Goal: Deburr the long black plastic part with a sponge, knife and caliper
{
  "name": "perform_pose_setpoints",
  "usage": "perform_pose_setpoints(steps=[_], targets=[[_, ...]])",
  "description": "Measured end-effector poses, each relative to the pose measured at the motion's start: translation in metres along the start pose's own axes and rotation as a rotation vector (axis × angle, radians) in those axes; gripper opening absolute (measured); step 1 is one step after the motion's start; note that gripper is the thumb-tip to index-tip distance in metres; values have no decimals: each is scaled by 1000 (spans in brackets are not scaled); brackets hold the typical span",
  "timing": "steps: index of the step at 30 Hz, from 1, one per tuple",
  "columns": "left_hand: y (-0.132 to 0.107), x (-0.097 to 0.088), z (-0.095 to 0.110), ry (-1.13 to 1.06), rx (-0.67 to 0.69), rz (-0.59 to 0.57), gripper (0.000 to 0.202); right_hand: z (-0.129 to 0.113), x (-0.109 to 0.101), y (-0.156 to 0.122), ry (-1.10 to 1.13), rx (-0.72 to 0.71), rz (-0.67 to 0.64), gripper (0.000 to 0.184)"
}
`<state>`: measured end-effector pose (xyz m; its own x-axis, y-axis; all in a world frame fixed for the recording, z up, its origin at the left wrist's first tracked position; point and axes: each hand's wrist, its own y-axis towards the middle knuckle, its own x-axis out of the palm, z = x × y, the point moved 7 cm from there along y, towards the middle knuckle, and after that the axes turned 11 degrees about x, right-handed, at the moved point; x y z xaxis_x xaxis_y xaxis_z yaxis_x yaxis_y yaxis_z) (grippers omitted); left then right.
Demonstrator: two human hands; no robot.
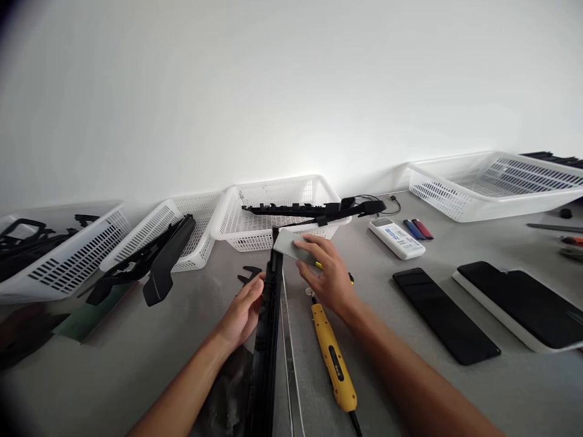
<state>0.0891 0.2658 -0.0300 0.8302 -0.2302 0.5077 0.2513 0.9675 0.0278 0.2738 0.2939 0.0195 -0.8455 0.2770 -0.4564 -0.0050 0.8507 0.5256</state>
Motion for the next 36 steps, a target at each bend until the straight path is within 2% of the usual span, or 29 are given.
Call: perform_pose_setpoints(steps=[4,8,12,15,20,27,32,36], targets=[[0,5,-1,19,-4,-52,41,-7,11,-3,6,-39,-89,32],[0,2,0,27,20,-13,39,-2,9,-5,-10,25,-16,32],[0,2,2,31,17,0,38,-1,14,-5,20,27,-88,32],[0,1,1,17,18,9,38,0,8,-4,-5,49,-22,32],[2,1,-2,11,32,-11,40,-16,13,-8,0,-84,-81,36],[3,-6,0,23,68,36,37,-16,15,-10,-7,-57,-83,38],[2,-9,-3,0,56,66,40,-14,10,-7,-62,-48,-7,39],[3,-13,-4,-39,84,95,38,-15,11,-7,-46,-88,-55,37]])
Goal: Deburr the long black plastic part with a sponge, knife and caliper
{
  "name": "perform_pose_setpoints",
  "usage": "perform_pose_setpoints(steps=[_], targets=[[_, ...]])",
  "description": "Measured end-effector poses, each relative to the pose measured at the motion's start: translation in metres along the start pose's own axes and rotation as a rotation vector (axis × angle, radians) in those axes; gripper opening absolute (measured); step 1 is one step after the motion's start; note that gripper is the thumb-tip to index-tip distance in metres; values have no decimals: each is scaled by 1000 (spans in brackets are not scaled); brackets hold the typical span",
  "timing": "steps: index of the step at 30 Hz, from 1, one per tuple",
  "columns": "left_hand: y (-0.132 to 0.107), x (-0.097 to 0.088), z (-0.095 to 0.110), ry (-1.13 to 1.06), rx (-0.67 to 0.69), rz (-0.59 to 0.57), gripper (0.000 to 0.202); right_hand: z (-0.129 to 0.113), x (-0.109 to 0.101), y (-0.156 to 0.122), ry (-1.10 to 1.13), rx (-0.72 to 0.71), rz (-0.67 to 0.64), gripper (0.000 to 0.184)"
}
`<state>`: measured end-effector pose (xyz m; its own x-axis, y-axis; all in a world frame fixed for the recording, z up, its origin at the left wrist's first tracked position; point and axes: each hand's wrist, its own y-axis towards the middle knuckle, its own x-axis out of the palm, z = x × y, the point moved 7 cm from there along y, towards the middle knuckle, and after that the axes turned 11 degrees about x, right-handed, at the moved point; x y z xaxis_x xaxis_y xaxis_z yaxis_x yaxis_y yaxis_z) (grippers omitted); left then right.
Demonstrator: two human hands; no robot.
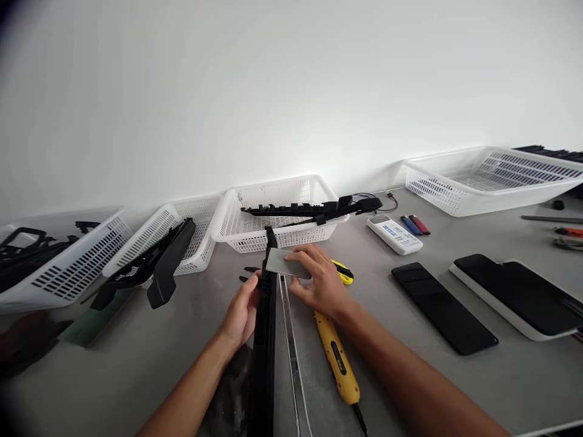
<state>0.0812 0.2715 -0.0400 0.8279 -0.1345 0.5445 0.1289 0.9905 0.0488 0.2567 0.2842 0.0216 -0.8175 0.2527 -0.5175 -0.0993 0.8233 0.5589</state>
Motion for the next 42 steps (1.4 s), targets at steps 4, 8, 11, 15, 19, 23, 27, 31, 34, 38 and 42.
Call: perform_pose_setpoints(steps=[4,8,11,15,19,23,27,31,34,38,42], targets=[[0,4,-1,10,-21,-52,33,12,-10,3,-12,68,90,31],[-2,8,0,25,-38,-88,34,14,-8,4,25,54,30,31],[-2,8,-1,33,-47,-88,36,17,-9,4,39,108,38,30],[-2,7,-1,42,-48,-85,38,14,-6,4,98,90,-12,28],[-3,11,1,58,-67,-115,36,15,-7,4,61,129,17,30],[-4,15,2,65,-71,-122,37,4,0,2,84,37,-81,34],[-4,14,5,66,-47,-78,43,-3,3,0,82,25,-112,38],[-3,11,9,71,-29,-9,51,-15,4,-4,127,12,-141,37],[-3,4,11,39,-13,75,50,-33,10,-9,148,-99,-241,39],[-2,-1,9,3,4,114,45,-36,10,-8,80,-108,-200,43],[-1,1,8,-20,13,65,51,-33,7,-6,88,-101,-183,42]])
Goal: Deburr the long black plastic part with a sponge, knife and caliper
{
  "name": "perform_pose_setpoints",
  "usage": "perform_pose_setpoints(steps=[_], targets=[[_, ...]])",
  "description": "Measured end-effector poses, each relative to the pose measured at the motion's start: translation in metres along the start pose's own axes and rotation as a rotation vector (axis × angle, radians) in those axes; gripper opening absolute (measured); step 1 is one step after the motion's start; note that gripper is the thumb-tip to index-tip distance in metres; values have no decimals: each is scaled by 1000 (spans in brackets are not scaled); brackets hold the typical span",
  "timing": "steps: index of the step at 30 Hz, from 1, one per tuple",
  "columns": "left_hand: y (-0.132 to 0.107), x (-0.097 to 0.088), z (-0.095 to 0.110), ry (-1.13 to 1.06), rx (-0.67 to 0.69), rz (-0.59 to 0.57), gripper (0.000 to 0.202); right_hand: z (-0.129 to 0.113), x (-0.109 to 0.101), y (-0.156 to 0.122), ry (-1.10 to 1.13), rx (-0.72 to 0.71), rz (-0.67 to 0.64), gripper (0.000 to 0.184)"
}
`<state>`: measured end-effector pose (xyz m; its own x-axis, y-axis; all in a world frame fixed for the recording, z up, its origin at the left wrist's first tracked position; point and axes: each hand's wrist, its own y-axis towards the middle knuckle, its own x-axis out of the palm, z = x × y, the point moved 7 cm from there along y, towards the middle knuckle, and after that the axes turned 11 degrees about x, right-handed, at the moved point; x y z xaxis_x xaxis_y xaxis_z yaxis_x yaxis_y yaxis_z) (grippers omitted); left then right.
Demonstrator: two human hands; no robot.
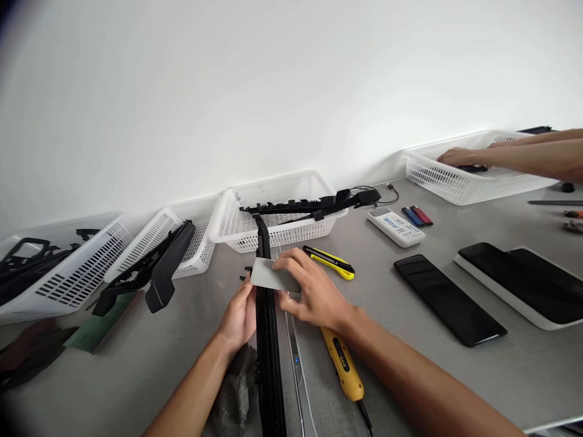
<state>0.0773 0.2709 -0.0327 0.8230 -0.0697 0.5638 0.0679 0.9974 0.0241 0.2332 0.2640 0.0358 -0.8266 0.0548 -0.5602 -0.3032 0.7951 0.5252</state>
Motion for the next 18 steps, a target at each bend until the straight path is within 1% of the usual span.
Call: perform_pose_setpoints(steps=[2,6,8,10,11,15,16,18], targets=[[1,-1,0,1,-8,-5,52,1,-1,1,-11,5,-10,41],[2,-8,0,28,-3,48,52,5,-5,2,-26,35,37,42],[3,-9,-2,25,-12,43,52,5,-3,1,-17,29,17,42],[2,-7,-5,1,-32,12,52,7,-1,1,-21,39,6,42],[1,-5,-7,-7,-50,-16,53,9,-2,1,-25,58,21,41],[-6,7,-16,70,-169,-174,50,20,-5,2,-35,149,98,41],[-8,9,-17,94,-181,-194,47,21,-4,3,-37,152,95,41],[-7,10,-14,111,-151,-179,43,23,-5,4,-51,154,89,41]])
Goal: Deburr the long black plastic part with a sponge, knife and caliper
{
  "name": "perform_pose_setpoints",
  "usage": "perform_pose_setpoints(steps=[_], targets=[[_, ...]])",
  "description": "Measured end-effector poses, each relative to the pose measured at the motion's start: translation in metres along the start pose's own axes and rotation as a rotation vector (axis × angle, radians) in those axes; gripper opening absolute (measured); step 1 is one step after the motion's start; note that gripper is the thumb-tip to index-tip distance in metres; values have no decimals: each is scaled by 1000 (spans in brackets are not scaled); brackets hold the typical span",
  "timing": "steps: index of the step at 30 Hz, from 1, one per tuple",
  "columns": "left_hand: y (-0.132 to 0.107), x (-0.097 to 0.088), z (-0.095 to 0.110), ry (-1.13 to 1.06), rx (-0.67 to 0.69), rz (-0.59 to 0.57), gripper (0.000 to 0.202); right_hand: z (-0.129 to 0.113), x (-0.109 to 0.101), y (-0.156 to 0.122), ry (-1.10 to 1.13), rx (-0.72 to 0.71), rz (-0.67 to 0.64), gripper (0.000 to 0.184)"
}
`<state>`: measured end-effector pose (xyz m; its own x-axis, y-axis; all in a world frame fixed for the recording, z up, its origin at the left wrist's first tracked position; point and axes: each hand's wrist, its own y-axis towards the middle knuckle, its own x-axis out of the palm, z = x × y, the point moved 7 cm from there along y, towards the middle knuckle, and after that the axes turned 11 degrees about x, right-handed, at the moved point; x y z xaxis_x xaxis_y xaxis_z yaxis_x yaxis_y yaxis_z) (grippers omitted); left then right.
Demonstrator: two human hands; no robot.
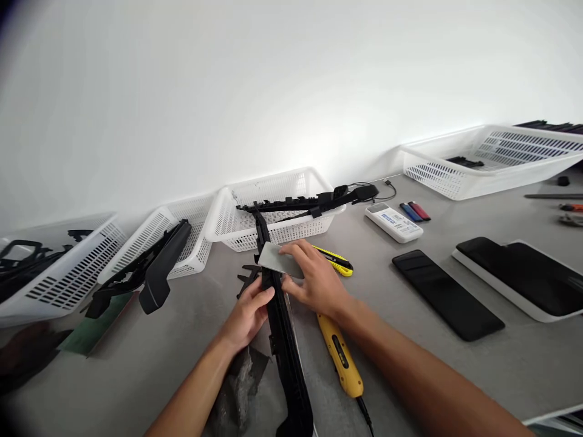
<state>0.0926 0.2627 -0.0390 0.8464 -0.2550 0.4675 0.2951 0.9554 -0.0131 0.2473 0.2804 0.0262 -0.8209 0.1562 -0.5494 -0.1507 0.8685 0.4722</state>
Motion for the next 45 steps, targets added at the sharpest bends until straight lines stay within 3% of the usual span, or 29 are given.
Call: perform_pose_setpoints(steps=[4,8,10,15,19,23,27,31,36,42,45], targets=[[3,-7,6,-23,61,121,43,-1,-11,0,-3,12,90,41],[5,-12,5,-29,86,178,34,-16,-1,-4,33,-139,-48,43],[4,-11,2,-23,74,148,32,-15,4,-4,19,-133,-89,43],[-2,5,-4,56,-10,-81,39,3,-2,0,24,19,53,39],[-2,3,-2,62,1,-29,34,-2,4,-1,27,-34,-25,38],[0,2,-5,66,7,-33,34,0,-2,-1,34,26,56,38],[0,-2,-7,97,20,24,26,-5,5,-3,25,-78,-64,39],[1,2,-4,97,70,-28,21,0,-3,-2,1,-33,34,41],[2,-5,-1,111,114,45,27,-14,12,-9,-15,-183,-148,39],[1,1,3,192,117,-72,27,4,8,-2,-49,-43,-49,39],[-1,7,7,241,91,-89,41,14,0,2,-60,40,28,36]])
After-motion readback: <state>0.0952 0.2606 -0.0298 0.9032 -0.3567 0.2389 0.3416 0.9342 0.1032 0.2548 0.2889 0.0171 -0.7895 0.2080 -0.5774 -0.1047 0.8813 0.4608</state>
